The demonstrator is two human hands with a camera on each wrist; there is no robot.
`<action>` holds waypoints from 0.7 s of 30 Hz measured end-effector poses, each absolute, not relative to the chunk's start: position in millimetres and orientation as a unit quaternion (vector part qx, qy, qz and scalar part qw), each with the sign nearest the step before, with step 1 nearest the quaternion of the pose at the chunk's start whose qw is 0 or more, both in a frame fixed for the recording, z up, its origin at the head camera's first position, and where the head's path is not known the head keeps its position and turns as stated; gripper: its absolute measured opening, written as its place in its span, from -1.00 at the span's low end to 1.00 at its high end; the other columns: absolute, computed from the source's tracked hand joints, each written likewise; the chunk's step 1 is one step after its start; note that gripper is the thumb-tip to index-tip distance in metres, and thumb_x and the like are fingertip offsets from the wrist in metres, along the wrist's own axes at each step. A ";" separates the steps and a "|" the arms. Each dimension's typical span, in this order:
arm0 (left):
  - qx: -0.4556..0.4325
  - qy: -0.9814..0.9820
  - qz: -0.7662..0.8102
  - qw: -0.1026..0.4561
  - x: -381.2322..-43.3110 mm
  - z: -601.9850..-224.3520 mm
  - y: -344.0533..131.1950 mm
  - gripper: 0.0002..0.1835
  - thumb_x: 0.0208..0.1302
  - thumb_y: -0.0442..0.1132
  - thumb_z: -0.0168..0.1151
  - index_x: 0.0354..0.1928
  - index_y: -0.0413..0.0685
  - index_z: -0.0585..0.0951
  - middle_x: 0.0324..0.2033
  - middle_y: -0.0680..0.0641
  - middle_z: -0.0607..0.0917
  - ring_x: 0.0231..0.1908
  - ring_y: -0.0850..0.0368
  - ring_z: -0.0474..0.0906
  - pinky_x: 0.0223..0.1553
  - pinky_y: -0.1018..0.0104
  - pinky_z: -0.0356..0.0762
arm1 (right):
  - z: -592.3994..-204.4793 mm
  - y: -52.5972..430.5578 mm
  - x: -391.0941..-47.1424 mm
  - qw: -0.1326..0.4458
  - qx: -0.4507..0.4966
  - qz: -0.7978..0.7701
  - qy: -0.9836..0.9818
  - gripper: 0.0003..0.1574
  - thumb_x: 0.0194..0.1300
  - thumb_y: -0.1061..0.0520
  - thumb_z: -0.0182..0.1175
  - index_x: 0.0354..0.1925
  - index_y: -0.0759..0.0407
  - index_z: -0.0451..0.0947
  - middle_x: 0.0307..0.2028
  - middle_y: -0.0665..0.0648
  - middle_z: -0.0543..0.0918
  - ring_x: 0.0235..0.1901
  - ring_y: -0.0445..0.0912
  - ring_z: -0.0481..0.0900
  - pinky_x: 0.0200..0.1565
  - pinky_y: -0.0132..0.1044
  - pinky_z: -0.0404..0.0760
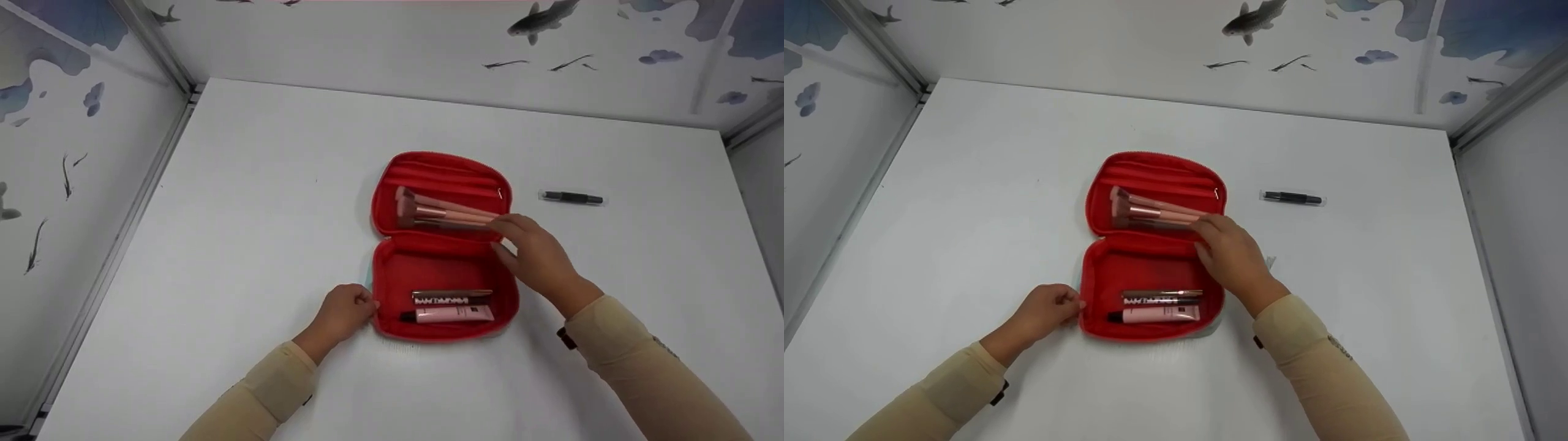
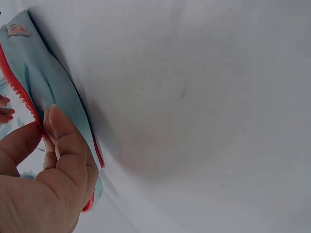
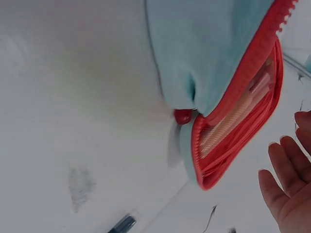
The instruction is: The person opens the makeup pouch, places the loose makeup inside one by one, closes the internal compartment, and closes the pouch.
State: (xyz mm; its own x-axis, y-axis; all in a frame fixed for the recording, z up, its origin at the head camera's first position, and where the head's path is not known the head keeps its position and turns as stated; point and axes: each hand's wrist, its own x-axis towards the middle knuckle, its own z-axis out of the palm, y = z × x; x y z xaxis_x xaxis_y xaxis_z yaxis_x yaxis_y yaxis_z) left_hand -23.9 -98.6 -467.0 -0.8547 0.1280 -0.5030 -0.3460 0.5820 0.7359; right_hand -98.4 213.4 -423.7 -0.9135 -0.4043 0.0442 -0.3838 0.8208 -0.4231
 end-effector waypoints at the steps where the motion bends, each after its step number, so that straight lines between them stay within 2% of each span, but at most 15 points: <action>1: -0.065 0.850 0.451 0.263 -24.1 -467.3 -98.7 -0.88 0.31 -0.27 0.16 -0.36 -0.15 0.60 -0.56 0.02 0.55 -0.46 0.17 0.42 -0.43 0.38 0.39 | -425.7 217.4 -100.5 0.010 -0.198 -0.221 0.955 -0.51 0.23 0.29 0.29 0.14 0.23 0.51 0.09 0.23 0.54 0.12 0.10 0.47 0.06 0.04 0.55; 7: -0.062 0.850 0.454 0.259 -24.4 -467.3 -99.3 -0.89 0.31 -0.27 0.17 -0.37 -0.14 0.59 -0.58 0.04 0.53 -0.48 0.19 0.40 -0.44 0.39 0.38 | -440.6 243.2 -114.7 -0.036 -0.141 -0.231 0.962 -0.55 0.24 0.32 0.25 0.12 0.24 0.51 0.09 0.25 0.54 0.14 0.15 0.45 0.10 0.11 0.49; 14: -0.047 0.855 0.459 0.238 -24.2 -466.9 -99.1 -0.89 0.27 -0.32 0.19 -0.42 -0.16 0.59 -0.63 0.07 0.52 -0.53 0.22 0.38 -0.47 0.41 0.36 | -449.2 271.1 -134.0 0.010 -0.073 -0.209 0.975 -0.53 0.29 0.27 0.19 0.17 0.27 0.46 0.19 0.34 0.44 0.23 0.24 0.35 0.18 0.17 0.38; 21: -0.058 0.852 0.457 0.248 -24.7 -466.2 -99.3 -0.89 0.28 -0.31 0.18 -0.41 -0.15 0.59 -0.60 0.05 0.55 -0.50 0.19 0.40 -0.44 0.40 0.38 | -452.4 293.6 -149.9 0.010 -0.061 -0.204 0.977 -0.57 0.30 0.31 0.13 0.15 0.31 0.47 0.16 0.40 0.44 0.21 0.29 0.34 0.16 0.20 0.37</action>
